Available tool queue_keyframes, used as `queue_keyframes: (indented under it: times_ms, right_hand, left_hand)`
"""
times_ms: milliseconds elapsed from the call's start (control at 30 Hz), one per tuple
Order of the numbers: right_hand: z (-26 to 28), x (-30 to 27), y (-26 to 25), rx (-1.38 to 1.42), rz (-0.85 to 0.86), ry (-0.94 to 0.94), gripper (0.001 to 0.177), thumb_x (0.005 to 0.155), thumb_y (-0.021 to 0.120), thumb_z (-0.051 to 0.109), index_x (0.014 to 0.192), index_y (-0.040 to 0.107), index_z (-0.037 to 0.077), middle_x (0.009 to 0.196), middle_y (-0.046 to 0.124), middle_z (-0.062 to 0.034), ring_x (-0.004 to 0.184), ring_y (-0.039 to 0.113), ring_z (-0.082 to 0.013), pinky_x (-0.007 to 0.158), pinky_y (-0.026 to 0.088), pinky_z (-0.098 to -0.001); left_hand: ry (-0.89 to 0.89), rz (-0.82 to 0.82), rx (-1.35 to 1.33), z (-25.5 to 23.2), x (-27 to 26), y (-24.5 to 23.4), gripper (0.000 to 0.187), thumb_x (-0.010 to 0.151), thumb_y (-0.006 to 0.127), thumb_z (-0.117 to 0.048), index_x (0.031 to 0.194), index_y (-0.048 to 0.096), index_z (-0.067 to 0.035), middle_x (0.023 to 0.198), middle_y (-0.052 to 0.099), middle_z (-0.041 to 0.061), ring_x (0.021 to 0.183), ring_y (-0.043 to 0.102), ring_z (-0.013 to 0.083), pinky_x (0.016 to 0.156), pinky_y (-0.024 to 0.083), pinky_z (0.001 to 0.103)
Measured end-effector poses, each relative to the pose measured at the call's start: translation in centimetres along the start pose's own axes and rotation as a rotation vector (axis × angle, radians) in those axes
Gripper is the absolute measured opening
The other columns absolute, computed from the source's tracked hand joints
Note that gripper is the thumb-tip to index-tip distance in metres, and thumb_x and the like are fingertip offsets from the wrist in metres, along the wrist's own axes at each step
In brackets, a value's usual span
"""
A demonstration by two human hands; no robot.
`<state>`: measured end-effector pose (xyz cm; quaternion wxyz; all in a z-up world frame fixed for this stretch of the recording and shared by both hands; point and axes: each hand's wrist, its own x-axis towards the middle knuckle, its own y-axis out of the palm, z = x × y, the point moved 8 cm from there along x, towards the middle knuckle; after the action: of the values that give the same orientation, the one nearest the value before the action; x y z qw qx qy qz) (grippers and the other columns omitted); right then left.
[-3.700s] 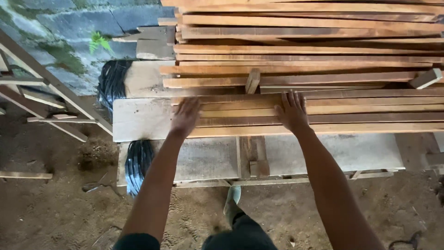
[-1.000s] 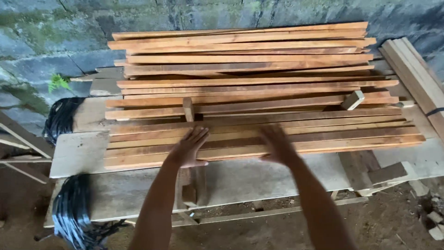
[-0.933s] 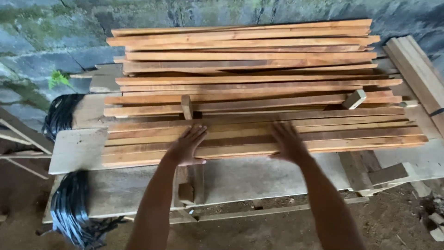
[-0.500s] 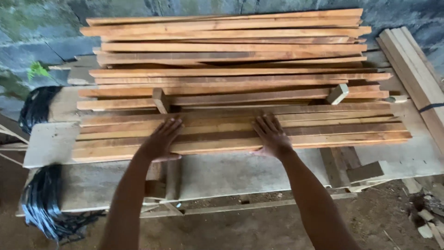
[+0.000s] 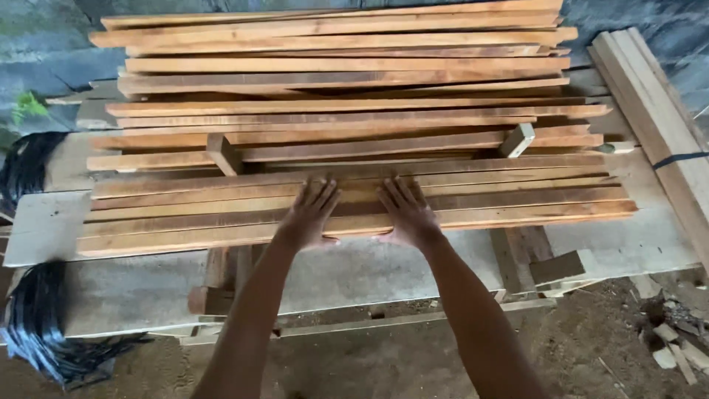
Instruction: Organizing and aligning thin wooden slats on a workbench in a woodworking shop.
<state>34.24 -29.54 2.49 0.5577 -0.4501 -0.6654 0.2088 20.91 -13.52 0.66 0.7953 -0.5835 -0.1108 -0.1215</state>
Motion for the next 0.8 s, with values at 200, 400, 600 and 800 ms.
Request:
queue_keyframes:
  times_ms: [200, 400, 600, 800]
  right_hand:
    - [0.0, 0.4, -0.8, 0.032, -0.052, 0.003, 0.111, 0.05, 0.078, 0.08, 0.144, 0.062, 0.021, 0.15, 0.059, -0.0101, 0.141, 0.053, -0.0333, 0.116, 0.037, -0.06]
    - [-0.2, 0.3, 0.3, 0.084, 0.189, 0.029, 0.124, 0.049, 0.079, 0.08, 0.152, 0.051, 0.017, 0.157, 0.051, -0.0095, 0.149, 0.041, -0.0325, 0.121, 0.029, -0.0598]
    - [-5.4, -2.0, -1.6, 0.309, 0.362, 0.148, 0.131, 0.046, 0.098, 0.051, 0.155, 0.041, 0.007, 0.155, 0.05, -0.0195, 0.15, 0.039, -0.0346, 0.129, 0.015, -0.0543]
    - [-18.2, -17.6, 3.0, 0.107, 0.202, 0.29, 0.13, 0.051, 0.095, 0.032, 0.16, 0.033, -0.002, 0.16, 0.039, -0.029, 0.148, 0.038, -0.0438, 0.127, 0.03, -0.0541]
  left_hand:
    - [-0.033, 0.064, -0.135, 0.3, -0.2, 1.4, 0.142, 0.042, 0.091, -0.063, 0.162, 0.033, -0.016, 0.168, 0.031, 0.012, 0.153, 0.033, 0.0327, 0.121, 0.026, 0.063]
    - [-0.076, 0.171, -0.198, 0.7, 0.2, 0.7, 0.13, 0.05, 0.086, -0.063, 0.16, 0.035, -0.017, 0.169, 0.031, 0.01, 0.153, 0.032, 0.0299, 0.124, 0.022, 0.061]
    - [-0.081, 0.204, -0.199, 0.8, 0.2, -0.5, 0.127, 0.053, 0.084, -0.067, 0.16, 0.035, -0.019, 0.169, 0.03, 0.007, 0.155, 0.03, 0.0265, 0.126, 0.017, 0.058]
    - [-0.074, 0.18, -0.18, 0.8, 0.3, -0.4, 0.131, 0.054, 0.084, -0.067, 0.162, 0.031, -0.016, 0.171, 0.027, 0.008, 0.155, 0.029, 0.0295, 0.125, 0.021, 0.057]
